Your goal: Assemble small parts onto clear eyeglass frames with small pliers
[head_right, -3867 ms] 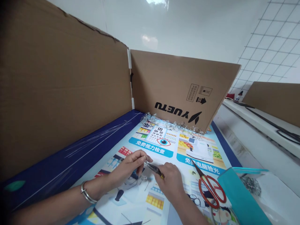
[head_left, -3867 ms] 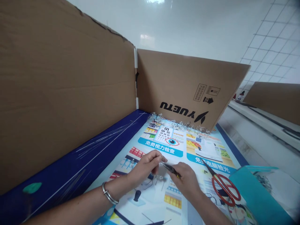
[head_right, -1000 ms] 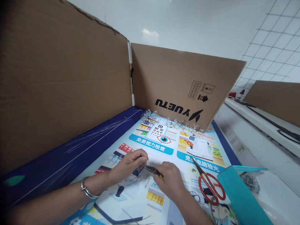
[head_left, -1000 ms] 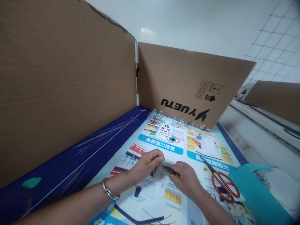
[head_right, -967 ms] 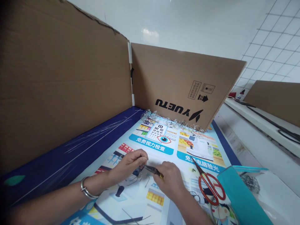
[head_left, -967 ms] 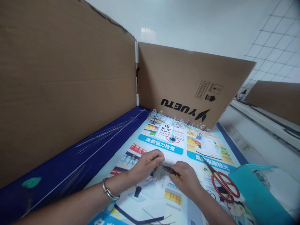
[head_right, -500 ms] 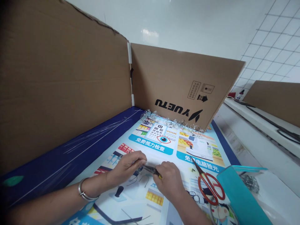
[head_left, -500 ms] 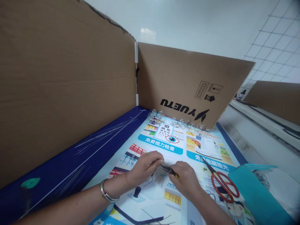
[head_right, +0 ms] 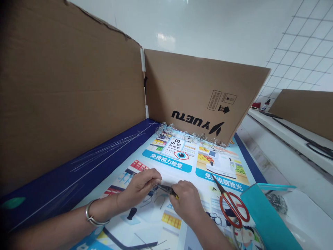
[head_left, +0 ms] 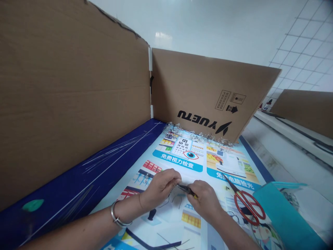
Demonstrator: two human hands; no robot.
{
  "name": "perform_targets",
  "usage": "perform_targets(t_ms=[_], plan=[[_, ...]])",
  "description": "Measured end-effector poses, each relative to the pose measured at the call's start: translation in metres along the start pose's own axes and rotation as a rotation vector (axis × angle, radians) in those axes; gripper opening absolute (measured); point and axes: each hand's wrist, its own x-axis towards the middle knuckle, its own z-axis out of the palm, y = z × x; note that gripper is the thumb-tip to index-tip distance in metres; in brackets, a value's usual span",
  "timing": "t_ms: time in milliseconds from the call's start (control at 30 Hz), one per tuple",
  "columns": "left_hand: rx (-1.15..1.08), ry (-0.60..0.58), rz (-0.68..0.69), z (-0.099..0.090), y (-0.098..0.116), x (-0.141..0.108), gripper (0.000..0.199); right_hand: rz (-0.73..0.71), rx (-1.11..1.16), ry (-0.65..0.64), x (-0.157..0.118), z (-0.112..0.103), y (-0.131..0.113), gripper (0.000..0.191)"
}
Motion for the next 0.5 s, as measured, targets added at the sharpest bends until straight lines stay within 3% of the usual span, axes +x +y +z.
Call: perform_targets(t_ms=[500], plan=[[0.002, 0.026, 0.003, 0.0007, -0.0004, -0.0001, 0.012, 0.013, 0.004, -0.006, -0.0001, -0.0020, -0.0021, 0.006]])
